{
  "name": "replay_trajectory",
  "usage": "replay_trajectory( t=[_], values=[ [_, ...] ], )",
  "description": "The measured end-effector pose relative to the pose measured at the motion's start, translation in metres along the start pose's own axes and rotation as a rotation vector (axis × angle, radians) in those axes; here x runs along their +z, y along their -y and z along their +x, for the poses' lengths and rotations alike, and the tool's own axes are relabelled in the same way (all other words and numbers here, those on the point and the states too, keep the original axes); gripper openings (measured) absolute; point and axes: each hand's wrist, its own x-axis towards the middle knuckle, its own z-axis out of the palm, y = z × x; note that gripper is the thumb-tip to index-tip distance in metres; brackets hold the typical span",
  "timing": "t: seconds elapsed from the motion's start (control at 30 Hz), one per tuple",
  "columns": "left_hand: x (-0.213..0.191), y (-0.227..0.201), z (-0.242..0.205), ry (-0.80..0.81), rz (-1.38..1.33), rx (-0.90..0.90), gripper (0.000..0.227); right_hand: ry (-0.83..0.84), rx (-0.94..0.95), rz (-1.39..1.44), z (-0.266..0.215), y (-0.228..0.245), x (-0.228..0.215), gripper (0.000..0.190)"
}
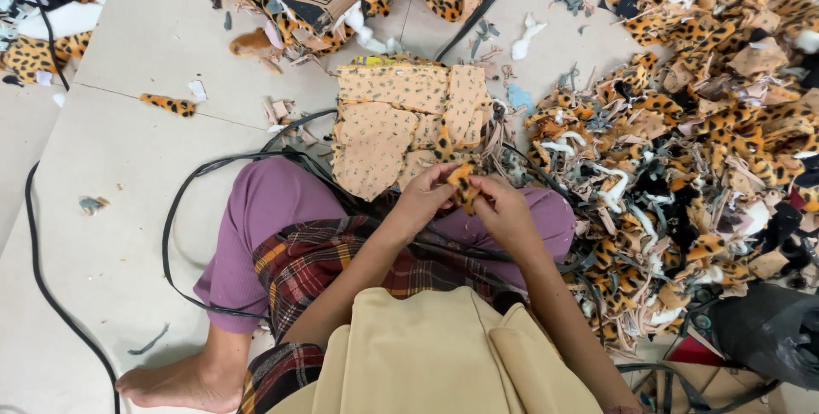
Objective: The person sits on the floor and packs leopard-print fabric scraps into a bundle. They add more scraps, press the bundle, place a cardboard piece on top, and tie it securely with a black strap.
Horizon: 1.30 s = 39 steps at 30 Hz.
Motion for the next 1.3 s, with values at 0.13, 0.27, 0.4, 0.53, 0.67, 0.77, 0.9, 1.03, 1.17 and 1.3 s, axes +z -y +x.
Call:
replay_trajectory(
  t=[0.13,0.27,0.4,0.53,0.67,0.77,0.9,1.03,1.17,1.3],
  values=[
    [-0.004,0.009,0.002,-0.015,-0.014,-0.007,0.05,0.008,0.043,-0.055,0.001,-0.019,0.006,0.034],
    [-0.009,0.009,0.005,-0.059,-0.016,-0.056,0.045,-0.003,0.209,-0.033,0.008,0.001,0.007,0.031],
    [-0.009,0.002,0.002,-0.073,-0.047,-0.092,0.039,-0.02,0.181,-0.209,0.011,0.009,0.003,0.03],
    [-0.01,0.001,-0.002,-0.118,-0.165,-0.097,0.033,-0.069,0.318,-0.087,0.014,-0.024,0.025,0.019],
    [-0.01,0.0,-0.002,-0.11,-0.133,-0.088,0.025,-0.017,0.274,0.254,0.022,0.004,0.023,0.049],
    [-0.013,-0.006,-0.005,-0.061,-0.092,-0.067,0.019,-0.007,0.237,0.291,0.038,-0.006,0.024,0.04],
    [-0.017,-0.038,-0.021,0.005,-0.033,-0.015,0.009,-0.052,0.231,0.376,0.054,-0.011,0.027,0.019],
    [-0.04,0.002,-0.007,0.018,-0.13,-0.037,0.024,-0.009,0.237,0.408,0.074,0.001,0.037,0.018],
    [-0.051,0.002,-0.015,-0.024,-0.092,-0.076,0.039,-0.03,0.165,0.218,0.11,-0.031,0.05,0.022],
    [-0.062,-0.002,-0.016,-0.05,-0.083,-0.052,0.05,-0.022,0.15,-0.048,0.136,-0.025,0.057,0.025]
  ],
)
